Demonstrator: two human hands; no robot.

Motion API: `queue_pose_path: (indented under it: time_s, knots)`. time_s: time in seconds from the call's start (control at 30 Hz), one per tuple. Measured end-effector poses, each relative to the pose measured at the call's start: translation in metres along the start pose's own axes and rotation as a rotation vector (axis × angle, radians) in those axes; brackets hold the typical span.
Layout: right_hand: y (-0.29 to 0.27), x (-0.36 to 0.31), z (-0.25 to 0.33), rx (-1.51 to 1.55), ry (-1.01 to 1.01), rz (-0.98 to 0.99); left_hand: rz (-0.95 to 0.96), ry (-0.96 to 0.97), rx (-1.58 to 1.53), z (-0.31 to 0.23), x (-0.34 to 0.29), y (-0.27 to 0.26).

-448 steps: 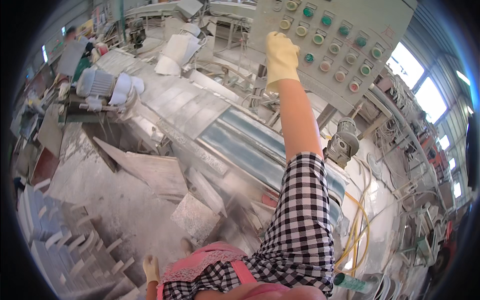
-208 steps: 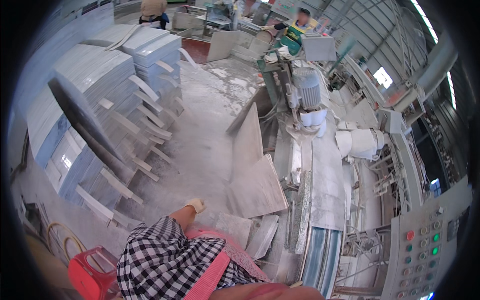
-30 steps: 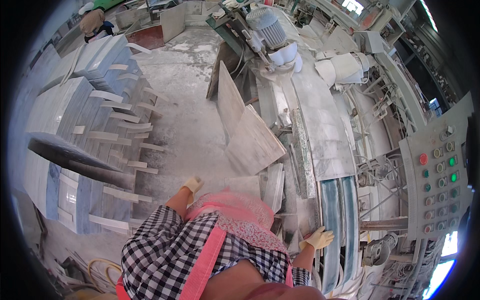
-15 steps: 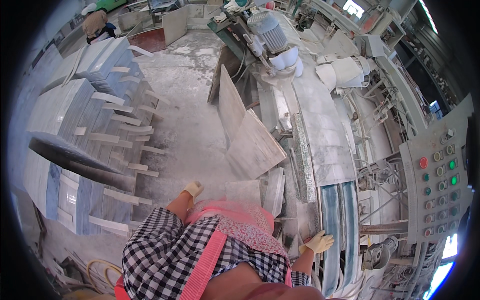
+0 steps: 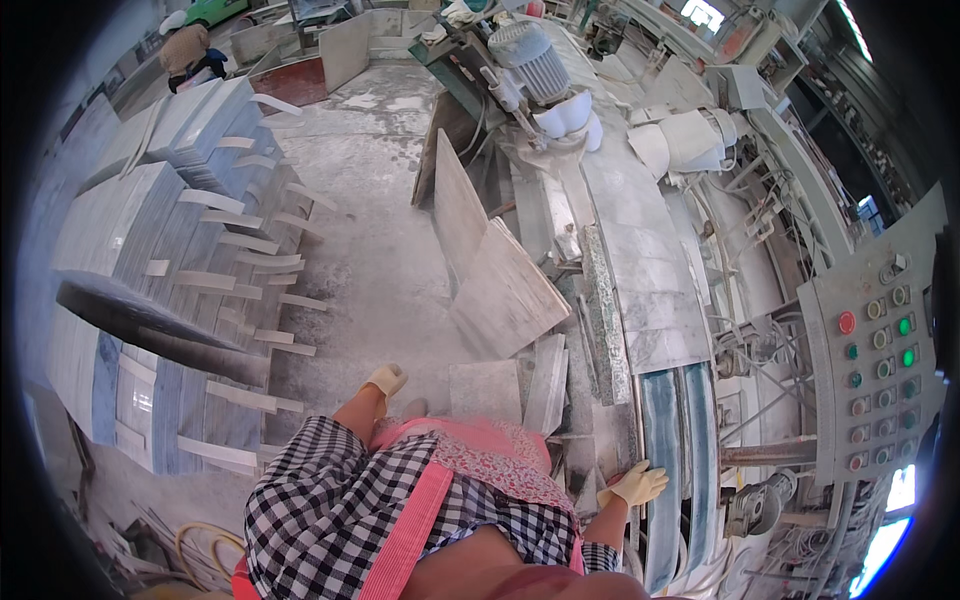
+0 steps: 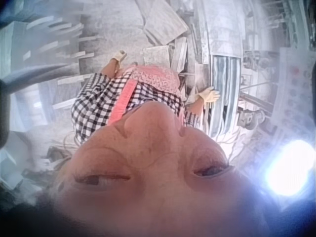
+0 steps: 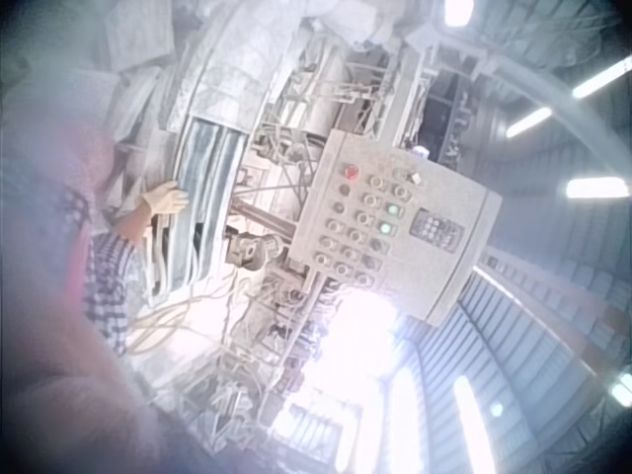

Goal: The person repeatedly picks up rectangular plasterboard sheets from a pile, places them on a conveyor belt, and stacks them into a growing pile. The person also briefly handles two smaller sheets and moves them aside.

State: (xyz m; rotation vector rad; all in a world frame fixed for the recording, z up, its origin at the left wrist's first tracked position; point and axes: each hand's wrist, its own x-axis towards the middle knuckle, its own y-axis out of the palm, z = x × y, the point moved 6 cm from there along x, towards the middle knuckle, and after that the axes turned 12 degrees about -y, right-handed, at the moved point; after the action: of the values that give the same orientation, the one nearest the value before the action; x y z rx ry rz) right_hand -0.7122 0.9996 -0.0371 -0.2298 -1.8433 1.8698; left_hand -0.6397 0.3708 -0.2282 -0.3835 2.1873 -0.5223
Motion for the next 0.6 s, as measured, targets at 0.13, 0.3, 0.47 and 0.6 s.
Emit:
queue_pose_path:
  time_s: [0.13,0.3,0.47,0.6]
  knots:
    - [-0.002,-0.001,0.002,-0.008,0.0,-0.014,0.006,-0.029,-0.009,-0.002,-0.003,0.0]
    - [-0.004,0.0,0.003,0.006,0.03,0.043,0.015,-0.023,-0.001,-0.008,-0.008,-0.002]
    - [-0.005,0.001,0.004,0.012,0.034,0.07,0.056,-0.061,-0.012,-0.014,-0.013,-0.004]
    - [-0.002,0.001,0.002,0.002,0.031,0.051,0.051,-0.015,0.026,-0.02,-0.015,-0.006]
